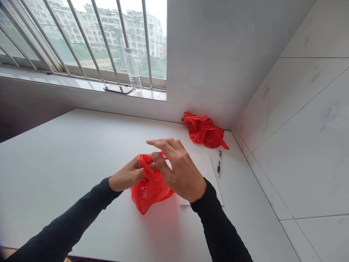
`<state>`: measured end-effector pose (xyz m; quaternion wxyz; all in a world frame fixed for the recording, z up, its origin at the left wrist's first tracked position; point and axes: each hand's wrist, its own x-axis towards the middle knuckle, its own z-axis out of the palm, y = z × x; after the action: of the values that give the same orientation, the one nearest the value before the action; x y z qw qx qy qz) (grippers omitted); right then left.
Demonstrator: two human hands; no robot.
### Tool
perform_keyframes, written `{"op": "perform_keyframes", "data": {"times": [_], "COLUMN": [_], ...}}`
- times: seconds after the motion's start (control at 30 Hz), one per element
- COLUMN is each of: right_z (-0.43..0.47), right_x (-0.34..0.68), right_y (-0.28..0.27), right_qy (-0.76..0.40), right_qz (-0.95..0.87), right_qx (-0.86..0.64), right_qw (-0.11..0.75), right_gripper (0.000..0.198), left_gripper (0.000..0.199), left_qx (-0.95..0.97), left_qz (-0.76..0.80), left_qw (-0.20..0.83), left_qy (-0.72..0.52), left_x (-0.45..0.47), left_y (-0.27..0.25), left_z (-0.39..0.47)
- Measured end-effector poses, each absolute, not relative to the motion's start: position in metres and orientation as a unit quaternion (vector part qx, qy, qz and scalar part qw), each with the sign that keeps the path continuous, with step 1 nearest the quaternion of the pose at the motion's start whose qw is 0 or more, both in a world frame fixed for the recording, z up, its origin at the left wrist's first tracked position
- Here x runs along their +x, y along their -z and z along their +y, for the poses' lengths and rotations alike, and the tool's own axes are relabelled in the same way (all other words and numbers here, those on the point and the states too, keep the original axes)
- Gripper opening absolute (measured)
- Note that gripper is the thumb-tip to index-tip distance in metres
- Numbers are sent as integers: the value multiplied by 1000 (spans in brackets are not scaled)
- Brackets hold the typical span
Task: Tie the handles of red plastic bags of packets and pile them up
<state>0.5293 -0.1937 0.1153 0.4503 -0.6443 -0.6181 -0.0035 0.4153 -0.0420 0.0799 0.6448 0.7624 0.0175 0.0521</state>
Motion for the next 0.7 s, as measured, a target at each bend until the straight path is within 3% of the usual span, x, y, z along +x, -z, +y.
{"op": "perform_keyframes", "data": {"times": [0.13,0.27,0.43,0.47,0.6,0.7], "right_z": [-191,-192,-194,-193,-184,-181], "right_x": [540,541,532,530,528,529], "right_y": [-111,-112,-115,-113,-104,-102], "right_qy": [-66,-93,-115,-116,-86,-80], "right_qz": [-587,-556,-632,-638,-608,-590], "right_qx": [-685,-689,-654,-652,-666,-672], "right_qw": [426,456,400,393,423,440], "right_gripper": [25,19,64,63,26,15], "left_gripper": [32,29,32,32,32,25], "left_qx": [723,696,692,694,709,707], "left_qz": [60,87,122,118,105,92], "left_qw": [686,711,709,707,696,700], "left_qy": [-56,-60,-63,-62,-42,-36], "left_x": [413,412,411,411,412,413], "left_y": [-84,-89,-85,-84,-82,-82], "left_z": [-37,-36,-34,-34,-33,-35]}}
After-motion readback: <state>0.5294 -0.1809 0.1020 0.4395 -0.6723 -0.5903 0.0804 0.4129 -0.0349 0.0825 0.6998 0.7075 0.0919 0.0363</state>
